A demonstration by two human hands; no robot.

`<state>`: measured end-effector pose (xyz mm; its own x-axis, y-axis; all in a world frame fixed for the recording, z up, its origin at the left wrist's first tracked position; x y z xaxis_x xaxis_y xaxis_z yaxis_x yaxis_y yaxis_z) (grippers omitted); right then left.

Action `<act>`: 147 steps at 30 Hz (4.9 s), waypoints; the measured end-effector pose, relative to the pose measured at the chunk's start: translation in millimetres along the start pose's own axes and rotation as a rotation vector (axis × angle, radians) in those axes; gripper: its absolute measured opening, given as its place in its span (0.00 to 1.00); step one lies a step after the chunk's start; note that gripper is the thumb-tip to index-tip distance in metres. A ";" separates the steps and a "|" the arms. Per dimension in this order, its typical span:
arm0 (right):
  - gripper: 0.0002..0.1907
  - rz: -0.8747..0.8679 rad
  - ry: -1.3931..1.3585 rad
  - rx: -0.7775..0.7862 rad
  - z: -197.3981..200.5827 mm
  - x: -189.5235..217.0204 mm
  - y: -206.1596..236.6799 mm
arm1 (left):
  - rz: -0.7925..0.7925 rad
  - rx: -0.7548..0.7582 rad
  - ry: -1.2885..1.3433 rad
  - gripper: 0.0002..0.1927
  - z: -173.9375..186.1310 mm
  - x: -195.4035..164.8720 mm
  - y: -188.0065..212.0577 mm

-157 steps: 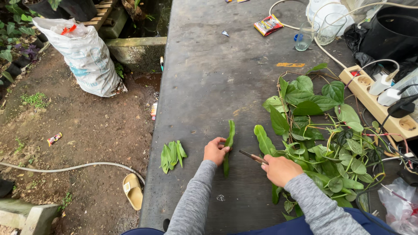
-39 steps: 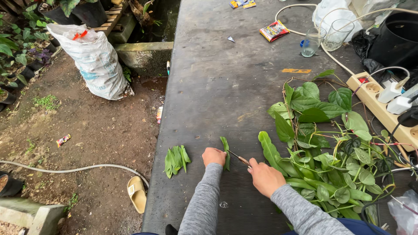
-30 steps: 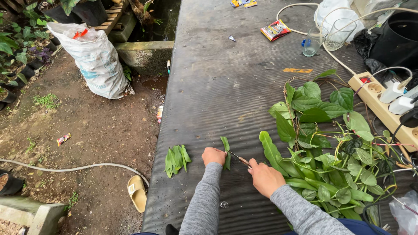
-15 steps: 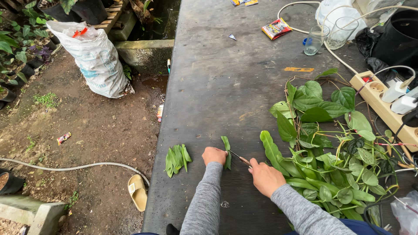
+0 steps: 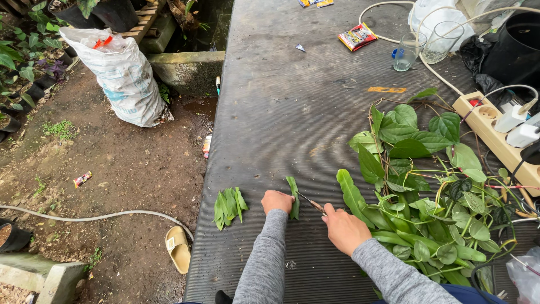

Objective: The person uses a utility knife to trim and cut green leaves on a workbench. They repeatedly slice the leaves into smaller pieces and place them in a pile. Another person briefly walks by in the background.

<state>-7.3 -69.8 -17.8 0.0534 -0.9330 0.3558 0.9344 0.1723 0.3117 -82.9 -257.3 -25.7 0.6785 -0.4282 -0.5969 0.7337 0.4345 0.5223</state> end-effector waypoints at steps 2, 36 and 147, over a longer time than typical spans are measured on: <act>0.12 0.017 -0.011 -0.025 0.8 1.1 -0.4 | -0.009 -0.008 -0.012 0.12 0.5 0.5 -0.2; 0.11 -0.042 -0.024 0.026 -7.3 4.7 -2.7 | -0.025 -0.025 -0.079 0.12 -1.7 2.0 0.4; 0.18 0.043 -1.090 -0.090 58.1 25.6 -1.7 | -0.436 0.565 0.406 0.11 33.9 9.4 58.8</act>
<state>-28.0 -75.7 42.0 -0.2121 -0.1387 0.9674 0.9639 0.1334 0.2305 -32.2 -262.6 20.0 0.3422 -0.0988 -0.9344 0.9094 -0.2153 0.3558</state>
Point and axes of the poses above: each hand's wrist, its own y-axis away from the middle knuckle, its own z-axis out of the back of the hand, x = y × z, the point moved 2 cm from there along -y, towards the middle knuckle, and after that the axes turned 2 degrees about -y, right-handed, at the moved point
